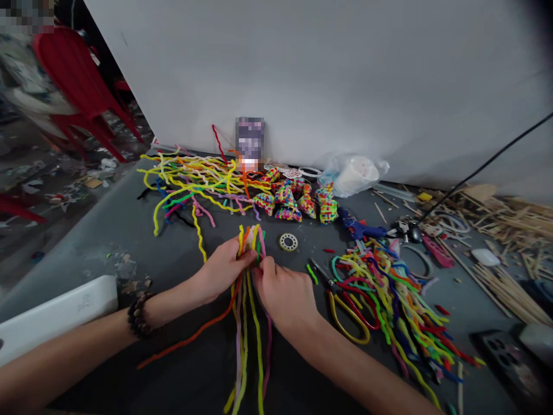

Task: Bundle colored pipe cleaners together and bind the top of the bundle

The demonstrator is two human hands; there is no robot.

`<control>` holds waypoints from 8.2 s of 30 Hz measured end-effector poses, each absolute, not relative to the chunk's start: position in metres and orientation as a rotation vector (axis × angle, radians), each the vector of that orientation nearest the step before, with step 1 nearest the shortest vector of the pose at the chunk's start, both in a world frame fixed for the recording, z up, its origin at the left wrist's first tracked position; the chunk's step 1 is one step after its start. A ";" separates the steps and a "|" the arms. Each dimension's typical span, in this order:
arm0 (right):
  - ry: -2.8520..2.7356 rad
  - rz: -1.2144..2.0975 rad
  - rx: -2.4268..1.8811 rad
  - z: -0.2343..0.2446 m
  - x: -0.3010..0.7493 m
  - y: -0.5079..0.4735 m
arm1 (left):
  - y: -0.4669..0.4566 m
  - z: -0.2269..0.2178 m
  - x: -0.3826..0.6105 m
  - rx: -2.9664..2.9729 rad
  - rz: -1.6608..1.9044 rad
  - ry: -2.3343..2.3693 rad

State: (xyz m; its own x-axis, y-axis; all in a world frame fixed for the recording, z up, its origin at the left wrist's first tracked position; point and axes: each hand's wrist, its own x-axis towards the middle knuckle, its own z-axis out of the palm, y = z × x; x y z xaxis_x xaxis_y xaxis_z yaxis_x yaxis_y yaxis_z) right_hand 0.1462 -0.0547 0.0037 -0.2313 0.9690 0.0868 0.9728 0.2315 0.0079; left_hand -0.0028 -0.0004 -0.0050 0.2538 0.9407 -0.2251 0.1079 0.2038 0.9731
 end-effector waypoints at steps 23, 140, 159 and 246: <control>-2.406 0.162 -1.780 0.010 0.154 -0.053 | -0.003 0.000 0.001 0.825 0.865 1.043; -2.351 0.043 -1.926 0.061 0.168 -0.053 | 0.091 0.027 -0.086 2.399 0.072 2.341; -2.031 0.394 -1.575 0.050 0.194 -0.023 | 0.033 0.074 -0.052 2.515 0.346 2.129; -0.989 1.023 -1.046 0.027 0.212 0.004 | -0.027 0.044 -0.006 0.922 0.464 0.854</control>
